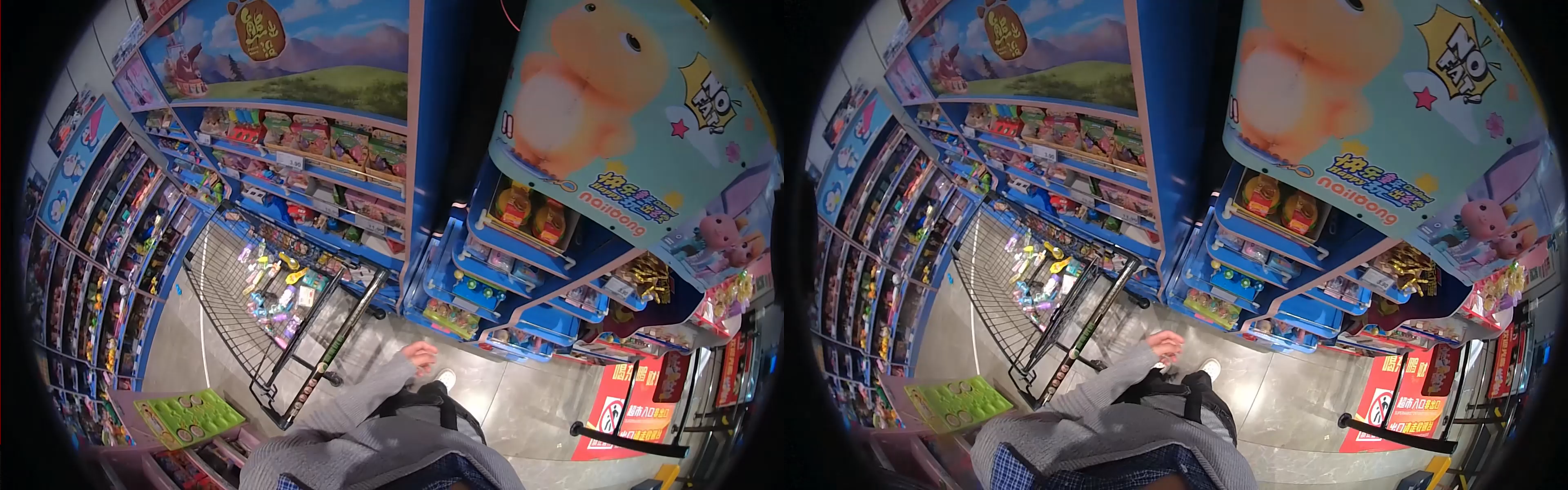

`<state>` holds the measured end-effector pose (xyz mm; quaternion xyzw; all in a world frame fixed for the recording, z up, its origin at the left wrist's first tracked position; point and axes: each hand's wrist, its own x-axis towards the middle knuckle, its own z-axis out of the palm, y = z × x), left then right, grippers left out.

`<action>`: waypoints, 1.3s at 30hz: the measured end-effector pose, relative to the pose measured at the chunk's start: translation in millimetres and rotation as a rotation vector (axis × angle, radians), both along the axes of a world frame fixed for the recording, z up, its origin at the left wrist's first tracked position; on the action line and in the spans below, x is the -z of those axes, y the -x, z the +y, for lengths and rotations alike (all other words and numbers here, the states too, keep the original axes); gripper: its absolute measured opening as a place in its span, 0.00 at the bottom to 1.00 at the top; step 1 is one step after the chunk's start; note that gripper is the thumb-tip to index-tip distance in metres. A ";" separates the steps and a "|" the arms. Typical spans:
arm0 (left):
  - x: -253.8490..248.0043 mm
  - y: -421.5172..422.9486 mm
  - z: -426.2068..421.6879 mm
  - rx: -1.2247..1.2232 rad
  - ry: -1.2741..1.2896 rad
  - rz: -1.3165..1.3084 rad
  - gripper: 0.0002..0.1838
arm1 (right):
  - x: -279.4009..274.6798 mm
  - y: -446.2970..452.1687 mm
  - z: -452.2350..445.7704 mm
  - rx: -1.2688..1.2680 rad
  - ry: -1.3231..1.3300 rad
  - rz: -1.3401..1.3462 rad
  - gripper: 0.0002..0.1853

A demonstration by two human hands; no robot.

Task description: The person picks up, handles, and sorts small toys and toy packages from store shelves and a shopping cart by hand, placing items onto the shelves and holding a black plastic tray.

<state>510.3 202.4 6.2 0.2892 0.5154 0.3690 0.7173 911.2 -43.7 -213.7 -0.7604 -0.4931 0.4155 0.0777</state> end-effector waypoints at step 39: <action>-7.4 -30.3 8.6 0.282 0.027 -0.036 0.13 | -27.3 32.6 -97.2 -0.144 -0.026 0.188 0.12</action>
